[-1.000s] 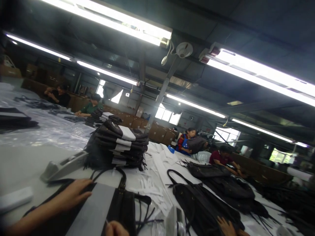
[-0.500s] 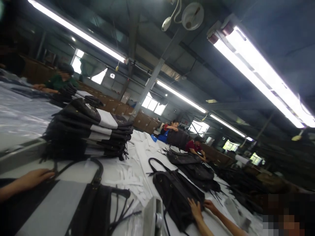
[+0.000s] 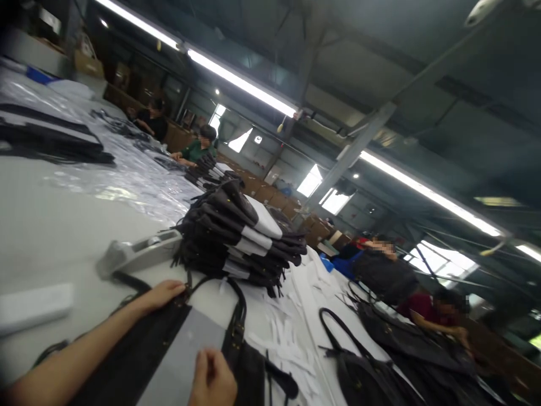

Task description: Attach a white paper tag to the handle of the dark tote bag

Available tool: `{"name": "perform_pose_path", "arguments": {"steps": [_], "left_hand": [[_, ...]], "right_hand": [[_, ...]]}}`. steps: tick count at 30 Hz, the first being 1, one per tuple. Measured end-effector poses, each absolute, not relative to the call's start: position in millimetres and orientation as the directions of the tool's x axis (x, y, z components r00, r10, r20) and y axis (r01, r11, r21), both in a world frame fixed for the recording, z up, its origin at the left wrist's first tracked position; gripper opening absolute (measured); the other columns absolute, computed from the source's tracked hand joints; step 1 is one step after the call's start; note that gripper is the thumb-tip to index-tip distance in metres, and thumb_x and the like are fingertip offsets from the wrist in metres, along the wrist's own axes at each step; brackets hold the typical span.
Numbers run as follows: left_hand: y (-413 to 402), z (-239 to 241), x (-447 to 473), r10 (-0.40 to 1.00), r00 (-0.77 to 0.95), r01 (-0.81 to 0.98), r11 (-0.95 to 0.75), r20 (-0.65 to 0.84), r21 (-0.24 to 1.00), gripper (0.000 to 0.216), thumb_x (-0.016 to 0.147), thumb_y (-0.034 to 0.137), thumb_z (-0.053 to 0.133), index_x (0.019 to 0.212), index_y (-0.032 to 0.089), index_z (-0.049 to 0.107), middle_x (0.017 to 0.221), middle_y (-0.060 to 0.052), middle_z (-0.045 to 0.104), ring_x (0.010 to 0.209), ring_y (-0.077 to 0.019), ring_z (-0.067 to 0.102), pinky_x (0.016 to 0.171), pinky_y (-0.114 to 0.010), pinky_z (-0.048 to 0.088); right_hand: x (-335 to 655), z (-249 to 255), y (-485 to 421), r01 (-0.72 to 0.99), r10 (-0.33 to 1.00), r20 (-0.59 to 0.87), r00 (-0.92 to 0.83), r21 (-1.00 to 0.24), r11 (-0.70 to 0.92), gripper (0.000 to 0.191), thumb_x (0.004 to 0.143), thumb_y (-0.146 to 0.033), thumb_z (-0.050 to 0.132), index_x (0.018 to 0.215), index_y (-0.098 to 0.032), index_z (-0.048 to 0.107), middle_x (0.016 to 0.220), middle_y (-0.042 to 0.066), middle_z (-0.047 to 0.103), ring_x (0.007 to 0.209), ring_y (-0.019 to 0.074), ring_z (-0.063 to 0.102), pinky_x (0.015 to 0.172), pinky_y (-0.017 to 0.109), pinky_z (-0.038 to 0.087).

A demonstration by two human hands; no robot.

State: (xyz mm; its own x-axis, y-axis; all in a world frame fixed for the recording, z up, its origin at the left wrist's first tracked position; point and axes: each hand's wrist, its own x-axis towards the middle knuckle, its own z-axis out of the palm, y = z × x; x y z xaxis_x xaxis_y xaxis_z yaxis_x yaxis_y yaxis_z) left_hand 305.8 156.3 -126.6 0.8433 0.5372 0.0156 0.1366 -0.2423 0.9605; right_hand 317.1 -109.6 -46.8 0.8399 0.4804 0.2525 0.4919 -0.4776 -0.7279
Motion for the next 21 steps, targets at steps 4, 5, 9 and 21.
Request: {"name": "perform_pose_path", "arguments": {"steps": [4, 5, 9, 21], "left_hand": [[155, -123, 305, 0.518, 0.855, 0.071, -0.178, 0.032, 0.982, 0.042, 0.074, 0.057, 0.041, 0.064, 0.020, 0.058, 0.059, 0.001, 0.055, 0.063, -0.0176, 0.051, 0.064, -0.028, 0.036], [155, -122, 305, 0.512, 0.858, 0.057, -0.160, 0.033, 0.985, 0.042, 0.075, 0.057, 0.042, 0.064, 0.020, 0.058, 0.058, 0.002, 0.053, 0.060, -0.0164, 0.049, 0.063, -0.028, 0.035], [158, -122, 307, 0.503, 0.864, 0.034, -0.106, 0.025, 0.994, 0.039, 0.078, 0.054, 0.049, 0.060, 0.020, 0.052, 0.052, 0.006, 0.042, 0.052, -0.0123, 0.040, 0.058, -0.027, 0.030], [170, -114, 293, 0.368, 0.930, 0.044, -0.134, 0.009, 0.990, 0.026, 0.057, 0.020, 0.048, 0.069, 0.017, 0.070, 0.068, 0.001, 0.068, 0.068, -0.0178, 0.057, 0.062, -0.025, 0.040]], "right_hand": [[319, -26, -45, 0.507, 0.545, 0.202, 0.814, -0.704, -0.497, 0.033, 0.083, -0.043, 0.047, 0.076, -0.021, 0.070, 0.065, 0.002, 0.066, 0.063, 0.0160, 0.057, 0.062, 0.026, 0.039], [319, -25, -34, 0.509, 0.558, 0.183, 0.809, -0.693, -0.511, 0.032, 0.083, -0.040, 0.046, 0.077, -0.020, 0.070, 0.067, 0.002, 0.067, 0.065, 0.0168, 0.058, 0.064, 0.026, 0.040], [324, -34, -6, 0.520, 0.562, 0.154, 0.812, -0.628, -0.580, 0.030, 0.084, -0.032, 0.045, 0.071, -0.018, 0.069, 0.072, 0.007, 0.070, 0.071, 0.0208, 0.062, 0.067, 0.029, 0.039], [330, -70, 45, 0.522, 0.539, 0.157, 0.827, -0.570, -0.635, 0.034, 0.088, -0.030, 0.039, 0.079, -0.018, 0.069, 0.086, 0.012, 0.072, 0.084, 0.0274, 0.065, 0.074, 0.034, 0.041]]}}
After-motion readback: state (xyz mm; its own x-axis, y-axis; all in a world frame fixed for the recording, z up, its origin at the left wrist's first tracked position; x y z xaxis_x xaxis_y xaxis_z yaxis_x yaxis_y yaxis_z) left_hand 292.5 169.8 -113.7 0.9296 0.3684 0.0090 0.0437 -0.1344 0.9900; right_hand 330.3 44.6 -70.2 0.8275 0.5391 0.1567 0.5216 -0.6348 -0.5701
